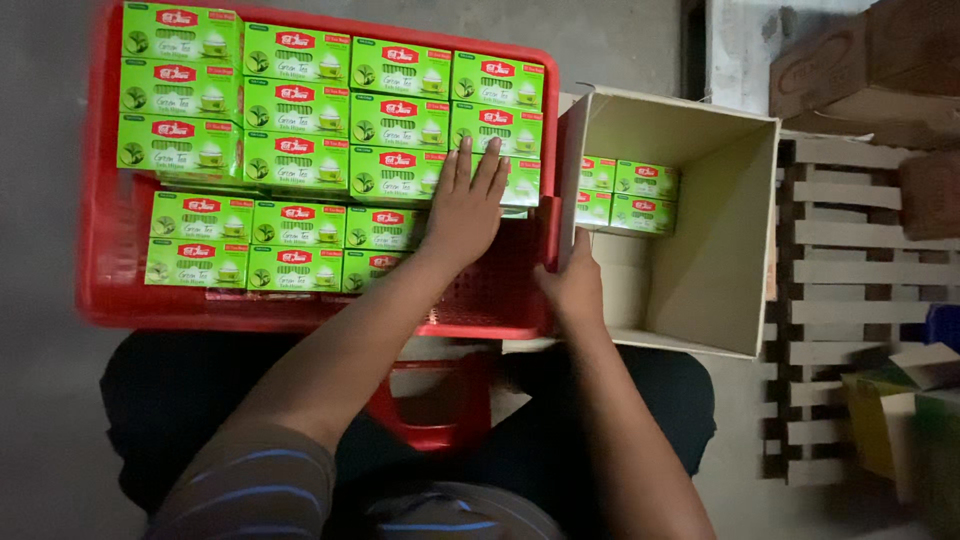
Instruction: The person transfers small green tea boxes from a cardboard carton into a red plastic basket. They pick up the boxes one by one and place them into the basket, arranging them in neat rows.
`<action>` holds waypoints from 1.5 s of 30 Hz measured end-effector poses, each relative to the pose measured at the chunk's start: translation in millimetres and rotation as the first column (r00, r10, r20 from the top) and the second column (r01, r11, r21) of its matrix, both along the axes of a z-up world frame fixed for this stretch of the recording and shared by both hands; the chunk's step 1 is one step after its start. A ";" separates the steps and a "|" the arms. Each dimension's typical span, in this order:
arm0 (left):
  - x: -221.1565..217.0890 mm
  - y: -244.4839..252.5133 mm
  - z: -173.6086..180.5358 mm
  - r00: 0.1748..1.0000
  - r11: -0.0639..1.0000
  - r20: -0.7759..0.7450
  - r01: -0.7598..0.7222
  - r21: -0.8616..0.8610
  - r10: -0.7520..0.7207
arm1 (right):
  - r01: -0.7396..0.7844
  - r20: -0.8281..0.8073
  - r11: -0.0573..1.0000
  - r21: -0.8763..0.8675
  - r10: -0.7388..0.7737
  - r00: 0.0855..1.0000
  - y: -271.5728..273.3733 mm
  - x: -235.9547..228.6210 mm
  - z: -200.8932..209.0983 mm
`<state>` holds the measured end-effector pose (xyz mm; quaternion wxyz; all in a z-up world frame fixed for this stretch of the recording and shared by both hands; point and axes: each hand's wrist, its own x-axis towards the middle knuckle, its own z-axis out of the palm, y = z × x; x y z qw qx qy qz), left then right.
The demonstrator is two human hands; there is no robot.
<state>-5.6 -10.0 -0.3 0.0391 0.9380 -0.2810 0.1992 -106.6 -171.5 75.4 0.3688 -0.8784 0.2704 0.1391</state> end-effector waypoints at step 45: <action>-92.3 85.8 68.4 0.304 0.899 -0.901 -0.401 0.174 0.310 | -0.198 -0.008 0.962 -0.186 0.200 0.980 -233.5 90.4 -97.3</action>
